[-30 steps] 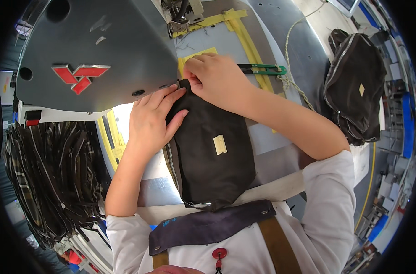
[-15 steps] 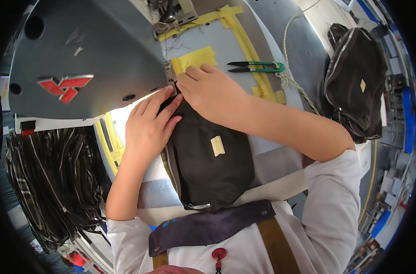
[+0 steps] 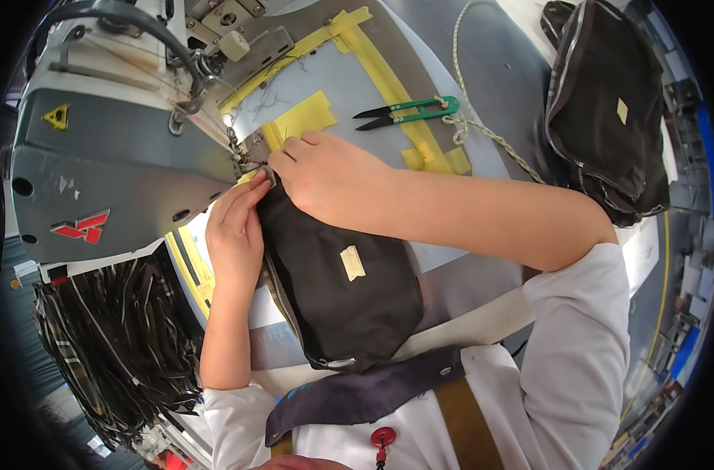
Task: The person aligns the zipper edges of a black fabric bag and sews them using an industrial sewing machine. They guide the bag under the needle, stitch along the zipper line, and then use scissors to cut the thread. This process is repeated for multiple bags, with finished items being stacked to the right.
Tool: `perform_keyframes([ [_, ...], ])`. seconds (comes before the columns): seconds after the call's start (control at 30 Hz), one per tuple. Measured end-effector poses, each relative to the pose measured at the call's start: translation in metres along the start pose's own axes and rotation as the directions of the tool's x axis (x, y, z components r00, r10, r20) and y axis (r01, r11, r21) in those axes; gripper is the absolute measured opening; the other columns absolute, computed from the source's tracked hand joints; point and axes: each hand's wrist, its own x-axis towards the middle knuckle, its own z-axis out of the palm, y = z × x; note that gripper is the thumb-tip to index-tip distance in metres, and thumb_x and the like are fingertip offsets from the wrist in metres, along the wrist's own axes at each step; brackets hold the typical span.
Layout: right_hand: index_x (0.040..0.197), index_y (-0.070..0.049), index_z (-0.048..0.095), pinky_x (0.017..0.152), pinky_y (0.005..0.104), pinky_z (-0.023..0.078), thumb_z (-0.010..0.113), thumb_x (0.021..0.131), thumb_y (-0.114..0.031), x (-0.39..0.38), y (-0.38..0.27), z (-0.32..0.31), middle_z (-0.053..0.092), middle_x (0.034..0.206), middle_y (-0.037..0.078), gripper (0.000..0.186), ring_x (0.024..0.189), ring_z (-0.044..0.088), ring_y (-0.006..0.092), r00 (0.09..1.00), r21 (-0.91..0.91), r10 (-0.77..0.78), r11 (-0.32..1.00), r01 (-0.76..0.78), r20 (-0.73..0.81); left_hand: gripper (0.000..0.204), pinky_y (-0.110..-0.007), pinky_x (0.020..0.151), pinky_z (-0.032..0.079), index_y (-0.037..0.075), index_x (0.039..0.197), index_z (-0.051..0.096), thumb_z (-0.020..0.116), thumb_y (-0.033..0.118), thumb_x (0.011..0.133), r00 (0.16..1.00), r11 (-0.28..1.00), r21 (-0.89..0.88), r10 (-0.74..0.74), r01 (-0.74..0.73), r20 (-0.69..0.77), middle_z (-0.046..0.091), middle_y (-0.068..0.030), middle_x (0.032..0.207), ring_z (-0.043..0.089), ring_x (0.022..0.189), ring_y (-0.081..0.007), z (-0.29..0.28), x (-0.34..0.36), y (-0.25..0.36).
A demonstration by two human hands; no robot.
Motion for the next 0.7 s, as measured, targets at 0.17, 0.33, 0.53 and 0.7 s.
perform_keyframes([
  [0.17,0.091,0.000,0.068,0.076,0.0285,0.045,0.059,0.074,-0.015,0.0012,0.0002,-0.0027,0.056,0.095,0.003,0.025,0.088,0.054,0.0168,1.000,0.001,0.000,1.000,0.000,0.021,0.028,-0.037,0.087,0.052,0.000,0.098,0.071,0.056,-0.012,0.077,0.995,0.991,0.090,0.102,-0.101,-0.004,0.069,-0.0100,0.106,0.066,0.097,-0.0283,-0.0005,0.0057,0.0014],
  [0.33,0.087,-0.002,0.069,0.075,0.0282,0.045,0.059,0.074,-0.015,0.0009,0.0003,-0.0009,0.056,0.093,0.002,0.021,0.087,0.054,0.0166,1.000,-0.035,0.017,0.999,-0.018,-0.012,0.029,-0.037,0.085,0.053,0.000,0.099,0.071,0.057,-0.011,0.076,0.991,0.981,0.144,0.134,-0.134,0.010,0.069,-0.0099,0.105,0.066,0.095,-0.0283,-0.0004,0.0057,0.0002],
  [0.53,0.086,-0.004,0.070,0.075,0.0282,0.045,0.059,0.074,-0.015,0.0017,0.0007,-0.0071,0.056,0.093,0.002,0.020,0.087,0.054,0.0163,0.999,-0.006,0.013,1.000,-0.013,0.029,0.038,-0.034,0.076,0.055,0.009,0.105,0.072,0.060,-0.009,0.073,0.974,0.956,0.196,0.227,-0.220,-0.016,0.070,-0.0066,0.104,0.068,0.091,-0.0237,0.0009,0.0088,-0.0023],
  [0.7,0.083,-0.005,0.069,0.075,0.0285,0.044,0.061,0.073,-0.016,-0.0008,0.0012,0.0008,0.055,0.090,0.001,0.017,0.087,0.054,0.0164,0.998,0.021,0.027,0.999,-0.026,-0.053,0.045,-0.033,0.075,0.055,0.015,0.108,0.073,0.060,-0.007,0.071,0.967,0.927,0.275,0.246,-0.256,0.072,0.068,-0.0056,0.110,0.066,0.091,-0.0225,-0.0009,0.0087,-0.0018],
])
